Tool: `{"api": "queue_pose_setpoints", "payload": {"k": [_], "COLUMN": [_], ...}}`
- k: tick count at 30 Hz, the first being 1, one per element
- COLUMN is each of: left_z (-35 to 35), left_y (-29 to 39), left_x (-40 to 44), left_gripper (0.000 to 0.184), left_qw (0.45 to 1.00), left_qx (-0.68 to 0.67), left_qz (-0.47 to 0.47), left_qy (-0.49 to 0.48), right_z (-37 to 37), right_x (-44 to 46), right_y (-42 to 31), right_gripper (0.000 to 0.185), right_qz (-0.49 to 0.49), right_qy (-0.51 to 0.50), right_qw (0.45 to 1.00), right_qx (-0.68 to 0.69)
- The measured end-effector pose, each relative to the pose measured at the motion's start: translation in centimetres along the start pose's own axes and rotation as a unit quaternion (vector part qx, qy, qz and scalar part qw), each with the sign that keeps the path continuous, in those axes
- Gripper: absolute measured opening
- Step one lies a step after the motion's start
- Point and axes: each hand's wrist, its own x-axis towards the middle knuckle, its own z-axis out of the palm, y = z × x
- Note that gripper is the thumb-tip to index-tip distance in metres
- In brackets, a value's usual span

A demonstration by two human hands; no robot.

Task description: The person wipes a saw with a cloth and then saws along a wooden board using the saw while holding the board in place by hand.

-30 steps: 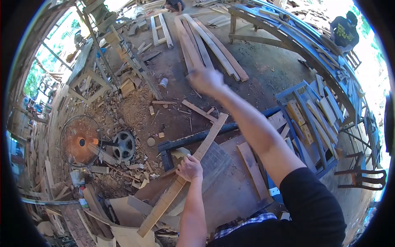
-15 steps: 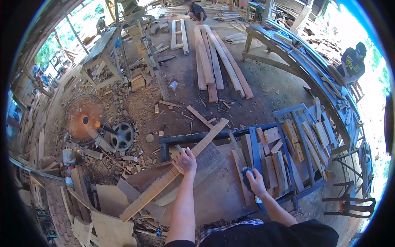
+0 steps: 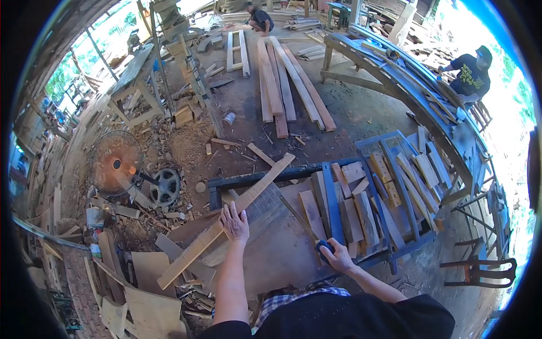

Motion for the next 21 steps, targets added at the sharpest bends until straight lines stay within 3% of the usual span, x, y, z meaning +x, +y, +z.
{"api": "queue_pose_setpoints", "payload": {"k": [6, 10, 12, 21], "left_z": [-0.2, -0.6, -1.1, -0.9], "left_y": [0.0, -0.2, -0.1, 0.0], "left_x": [-0.5, -0.7, -0.5, -0.6], "left_gripper": [0.062, 0.063, 0.064, 0.062], "left_qw": [1.0, 1.0, 0.999, 1.0], "left_qx": [0.016, -0.001, 0.008, 0.007], "left_qz": [0.013, 0.019, 0.024, 0.023], "left_qy": [-0.014, -0.018, -0.023, -0.002], "right_z": [3.7, 5.3, 6.2, 8.4], "right_x": [0.7, 0.5, 0.5, -3.0], "right_y": [-1.3, -3.8, -4.5, -4.4], "right_gripper": [0.032, 0.033, 0.033, 0.035], "right_qz": [-0.069, -0.038, -0.072, -0.019], "right_qy": [0.026, -0.027, -0.034, 0.002], "right_qw": [0.997, 0.999, 0.997, 0.999], "right_qx": [-0.007, 0.005, 0.02, -0.029]}}
